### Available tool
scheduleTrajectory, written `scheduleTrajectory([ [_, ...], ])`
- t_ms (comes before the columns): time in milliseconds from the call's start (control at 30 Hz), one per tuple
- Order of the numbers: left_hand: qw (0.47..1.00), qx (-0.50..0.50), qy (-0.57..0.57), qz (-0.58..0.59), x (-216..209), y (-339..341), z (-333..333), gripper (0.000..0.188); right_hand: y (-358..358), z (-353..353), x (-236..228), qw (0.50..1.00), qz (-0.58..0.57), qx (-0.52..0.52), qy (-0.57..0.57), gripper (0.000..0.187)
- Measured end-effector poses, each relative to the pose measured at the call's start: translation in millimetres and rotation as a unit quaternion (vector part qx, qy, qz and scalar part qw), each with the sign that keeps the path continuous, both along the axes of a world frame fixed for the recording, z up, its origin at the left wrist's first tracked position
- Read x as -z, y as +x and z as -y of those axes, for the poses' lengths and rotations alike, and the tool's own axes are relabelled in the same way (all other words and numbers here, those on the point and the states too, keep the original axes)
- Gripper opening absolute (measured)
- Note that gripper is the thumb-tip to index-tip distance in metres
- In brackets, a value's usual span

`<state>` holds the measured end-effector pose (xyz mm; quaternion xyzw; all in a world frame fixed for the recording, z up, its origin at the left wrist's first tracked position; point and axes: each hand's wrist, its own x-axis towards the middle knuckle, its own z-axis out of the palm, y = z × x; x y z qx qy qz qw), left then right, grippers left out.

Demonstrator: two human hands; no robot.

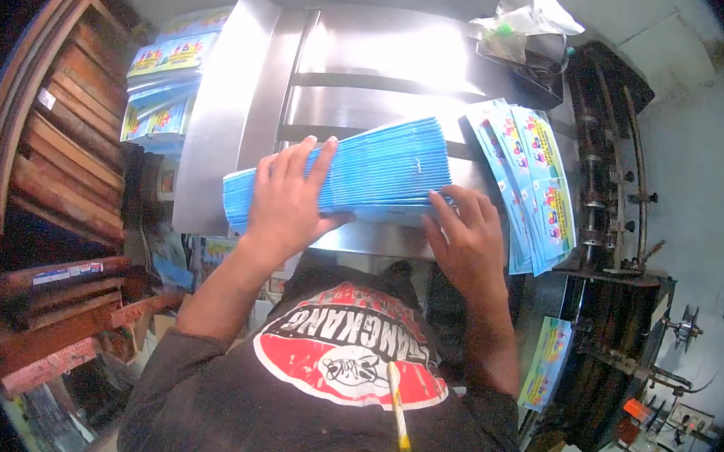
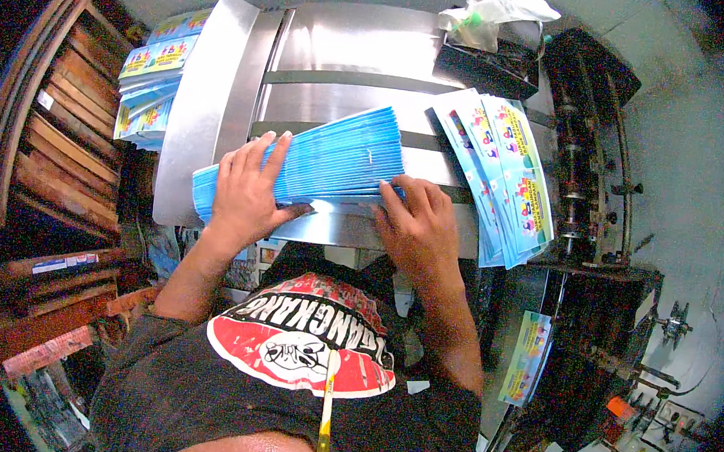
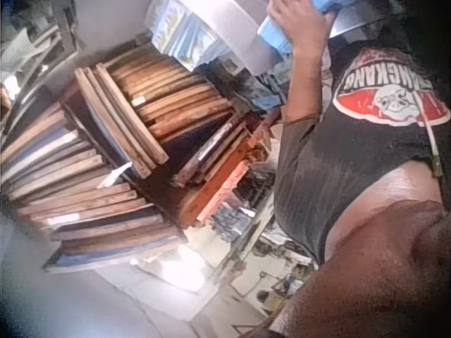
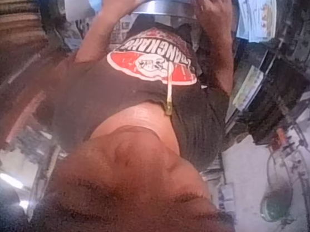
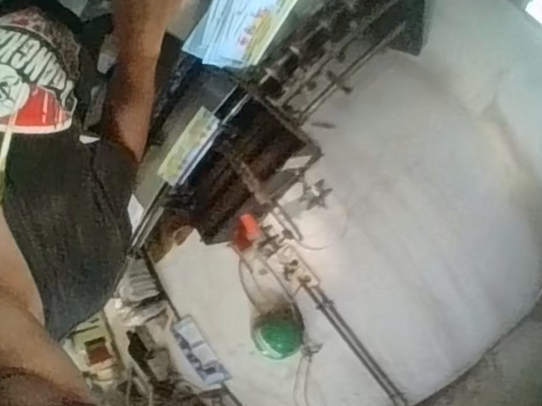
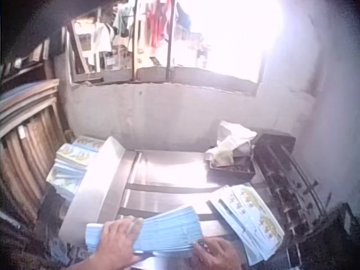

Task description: The person folds printed paper sheets, inserts pages into booklet covers to assemble booklets, and gathers, stacks, and aligns the folded booklets by hand on the work surface.

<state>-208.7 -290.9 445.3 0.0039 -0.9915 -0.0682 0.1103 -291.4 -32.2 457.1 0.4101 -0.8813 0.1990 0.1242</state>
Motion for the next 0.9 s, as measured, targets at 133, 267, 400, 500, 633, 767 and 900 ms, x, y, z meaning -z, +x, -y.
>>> scheduleTrajectory([
  [133,1.000,0.000,-0.003,-0.013,4,1,1,0.109,5,0,2,1.000,-0.010,0.001,-0.014,0.033],
  [267,1.000,-0.003,-0.005,-0.008,3,-1,1,0.110,7,3,0,0.999,0.017,0.022,-0.017,0.032],
  [400,1.000,-0.006,-0.009,-0.008,4,-2,2,0.110,6,3,7,1.000,-0.014,0.023,-0.011,0.029],
  [500,1.000,-0.004,-0.007,-0.010,4,-2,1,0.110,8,3,8,0.999,-0.010,0.032,-0.021,0.028],
  [633,1.000,-0.001,-0.004,-0.011,4,-2,1,0.111,3,6,1,0.993,0.092,0.075,-0.001,0.020],
  [767,1.000,-0.005,-0.006,-0.006,4,-1,1,0.112,-1,16,-4,0.985,0.133,0.106,-0.025,0.015],
  [900,1.000,-0.013,0.000,0.017,0,-2,1,0.112,2,11,10,0.997,0.011,0.058,-0.041,0.022],
])
